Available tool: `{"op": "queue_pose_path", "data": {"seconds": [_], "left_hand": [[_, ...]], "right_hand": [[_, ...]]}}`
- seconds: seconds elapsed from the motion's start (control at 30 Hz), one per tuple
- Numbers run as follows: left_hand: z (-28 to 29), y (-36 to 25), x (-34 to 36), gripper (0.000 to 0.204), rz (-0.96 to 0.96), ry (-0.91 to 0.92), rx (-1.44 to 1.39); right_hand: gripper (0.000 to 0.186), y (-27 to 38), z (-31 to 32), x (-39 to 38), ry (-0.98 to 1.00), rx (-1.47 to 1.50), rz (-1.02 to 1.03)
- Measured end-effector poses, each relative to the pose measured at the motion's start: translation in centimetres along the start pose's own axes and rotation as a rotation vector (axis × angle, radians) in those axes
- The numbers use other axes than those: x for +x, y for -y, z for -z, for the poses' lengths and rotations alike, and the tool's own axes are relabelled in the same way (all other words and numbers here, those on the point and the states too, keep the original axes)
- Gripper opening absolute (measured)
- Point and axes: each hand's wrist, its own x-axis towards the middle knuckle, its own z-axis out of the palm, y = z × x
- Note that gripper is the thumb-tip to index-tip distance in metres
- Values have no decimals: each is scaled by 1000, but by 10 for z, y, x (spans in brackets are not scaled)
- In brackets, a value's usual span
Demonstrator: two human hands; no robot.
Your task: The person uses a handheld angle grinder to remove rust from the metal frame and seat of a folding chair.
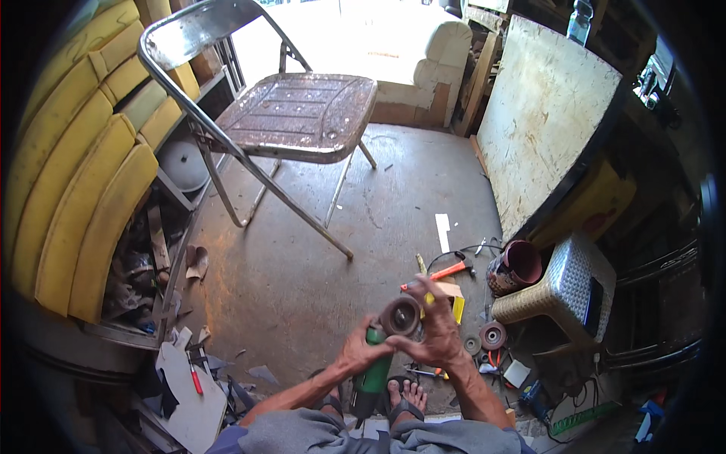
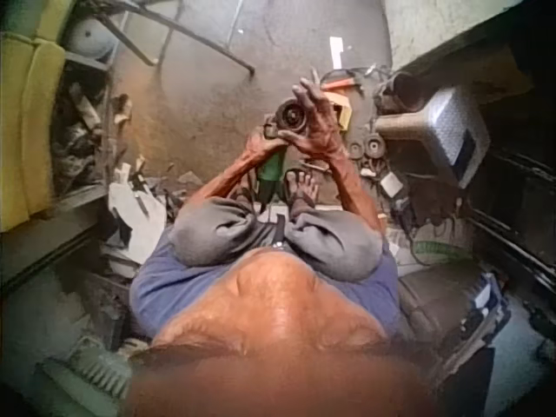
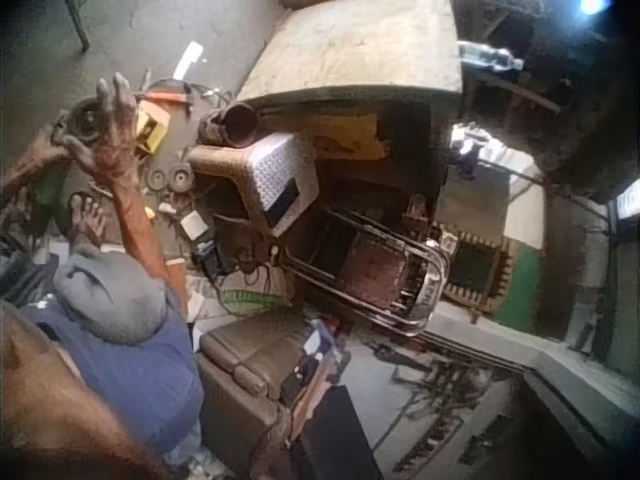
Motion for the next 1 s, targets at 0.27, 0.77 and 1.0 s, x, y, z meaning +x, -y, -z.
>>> {"op": "queue_pose_path", "data": {"seconds": [0.27,0.77,1.0], "left_hand": [[-28,-15,-14,87,36,-158,496],[-6,-11,-14,89,165,-107,355],[1,5,-14,87,167,-97,249]], "right_hand": [[47,-46,-78,-23,-334,385,-769],[79,-29,-22,-31,198,454,-656],[73,-37,-44,-35,-9,377,-256]]}}
